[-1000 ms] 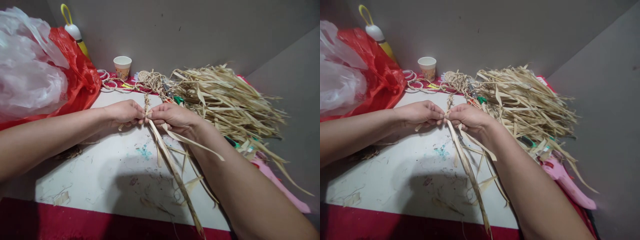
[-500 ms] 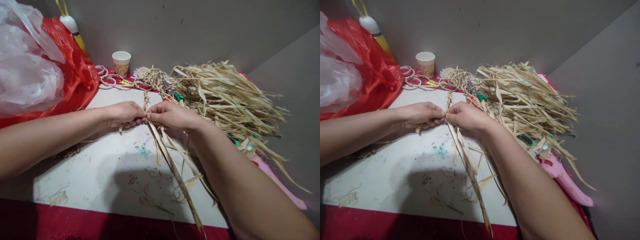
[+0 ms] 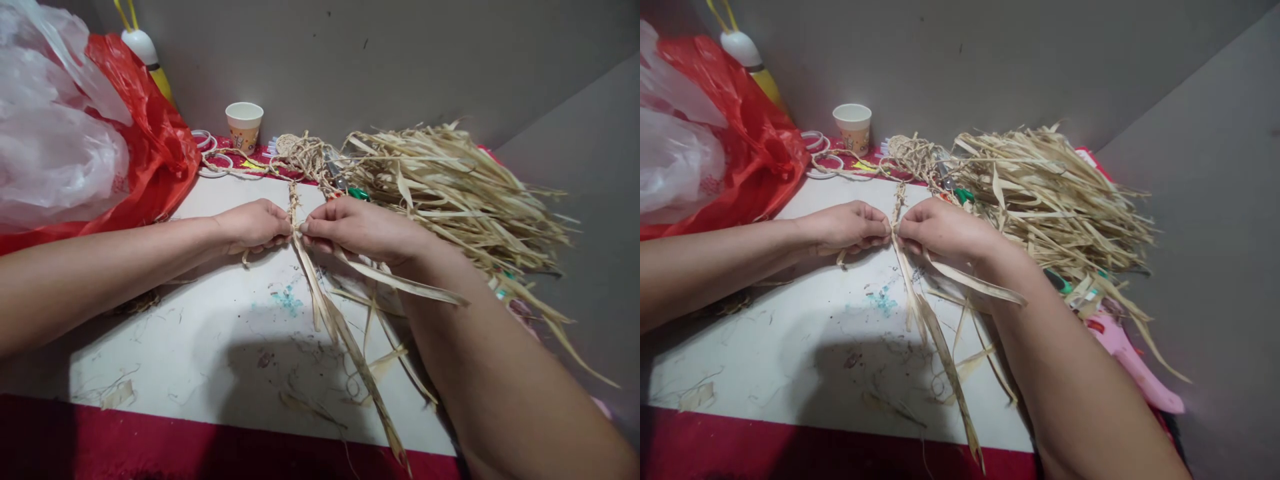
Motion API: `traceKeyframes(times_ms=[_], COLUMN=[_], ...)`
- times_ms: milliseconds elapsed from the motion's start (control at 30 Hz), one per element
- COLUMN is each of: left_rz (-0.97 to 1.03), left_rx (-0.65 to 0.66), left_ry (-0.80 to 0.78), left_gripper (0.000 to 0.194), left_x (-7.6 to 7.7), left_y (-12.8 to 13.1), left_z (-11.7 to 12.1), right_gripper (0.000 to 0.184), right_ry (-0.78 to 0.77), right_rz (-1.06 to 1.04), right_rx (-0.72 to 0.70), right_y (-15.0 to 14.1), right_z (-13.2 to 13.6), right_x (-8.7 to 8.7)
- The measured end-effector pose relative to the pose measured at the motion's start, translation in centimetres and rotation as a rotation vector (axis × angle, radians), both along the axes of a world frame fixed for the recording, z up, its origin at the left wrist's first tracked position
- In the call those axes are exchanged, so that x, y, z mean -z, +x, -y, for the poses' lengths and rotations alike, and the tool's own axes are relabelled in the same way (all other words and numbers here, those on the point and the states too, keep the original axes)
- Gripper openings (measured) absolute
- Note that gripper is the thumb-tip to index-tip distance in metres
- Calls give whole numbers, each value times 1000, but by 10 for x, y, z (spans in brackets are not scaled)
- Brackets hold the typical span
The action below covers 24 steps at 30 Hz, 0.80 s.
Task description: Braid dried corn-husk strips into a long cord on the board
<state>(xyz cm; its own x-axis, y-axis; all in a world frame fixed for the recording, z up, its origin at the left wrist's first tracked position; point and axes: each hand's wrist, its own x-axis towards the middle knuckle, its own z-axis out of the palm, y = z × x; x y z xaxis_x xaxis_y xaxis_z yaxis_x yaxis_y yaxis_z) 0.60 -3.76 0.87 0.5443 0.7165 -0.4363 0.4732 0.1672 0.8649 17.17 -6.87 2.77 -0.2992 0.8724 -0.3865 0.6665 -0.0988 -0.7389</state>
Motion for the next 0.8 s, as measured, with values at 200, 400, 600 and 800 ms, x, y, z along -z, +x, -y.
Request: traceKeyframes(times_ms=[200,400,600,800], left_rz=[68,139,134,170], left_rx=[-72,-121,-125,-94], left_ry=[-50,-151,-140,-204], left_gripper=[28,31,25,23], left_x=[-2,-2,-5,-14], left_y=[1,-1,-5,-12], left_z=[1,2,-3,-10], right_gripper=[26,25,25,37], right_ry=[-22,315,154,70], right_rz=[100,515,320,-156], right_rx=[-67,-172,-452,-36], right_y=[-23,-37,-33,14], right_z=[13,20,30,6], right_x=[-6,3,-14,-18])
